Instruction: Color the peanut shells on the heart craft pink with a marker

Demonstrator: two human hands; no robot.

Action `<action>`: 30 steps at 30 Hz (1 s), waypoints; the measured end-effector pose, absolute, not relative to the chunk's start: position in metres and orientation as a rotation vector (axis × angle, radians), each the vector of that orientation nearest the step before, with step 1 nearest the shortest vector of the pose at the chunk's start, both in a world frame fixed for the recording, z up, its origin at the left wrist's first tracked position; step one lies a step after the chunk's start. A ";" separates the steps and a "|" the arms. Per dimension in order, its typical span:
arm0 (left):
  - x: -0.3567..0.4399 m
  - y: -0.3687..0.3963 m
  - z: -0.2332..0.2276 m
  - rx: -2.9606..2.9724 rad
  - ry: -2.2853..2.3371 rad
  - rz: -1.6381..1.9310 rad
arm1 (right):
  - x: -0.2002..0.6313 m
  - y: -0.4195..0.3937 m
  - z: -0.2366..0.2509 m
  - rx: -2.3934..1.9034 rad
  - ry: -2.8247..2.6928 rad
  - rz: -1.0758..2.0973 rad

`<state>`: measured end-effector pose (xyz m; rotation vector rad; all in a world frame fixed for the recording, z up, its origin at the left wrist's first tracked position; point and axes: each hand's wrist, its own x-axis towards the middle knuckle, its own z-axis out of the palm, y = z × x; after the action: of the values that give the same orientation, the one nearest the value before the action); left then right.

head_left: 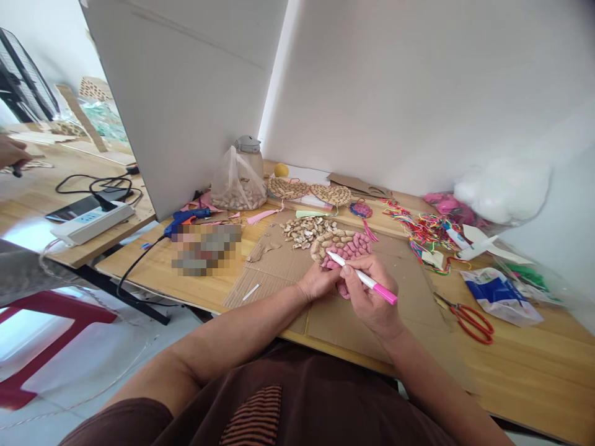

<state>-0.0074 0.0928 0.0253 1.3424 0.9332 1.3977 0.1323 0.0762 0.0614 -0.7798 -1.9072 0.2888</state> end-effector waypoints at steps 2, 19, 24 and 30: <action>-0.007 0.093 0.025 1.336 0.929 1.405 | 0.133 0.076 0.063 -0.803 -1.889 0.270; -0.009 0.096 0.023 1.352 0.884 1.400 | 0.129 0.073 0.068 -0.796 -1.927 0.267; -0.007 0.096 0.022 1.345 0.854 1.416 | 0.128 0.073 0.065 -0.846 -1.906 0.284; -0.007 0.095 0.023 1.323 0.808 1.412 | 0.131 0.075 0.069 -0.834 -1.897 0.268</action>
<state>-0.0071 0.0948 0.0232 1.3231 0.8078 1.4119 0.1312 0.0746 0.0693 -0.8343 -1.8968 0.2679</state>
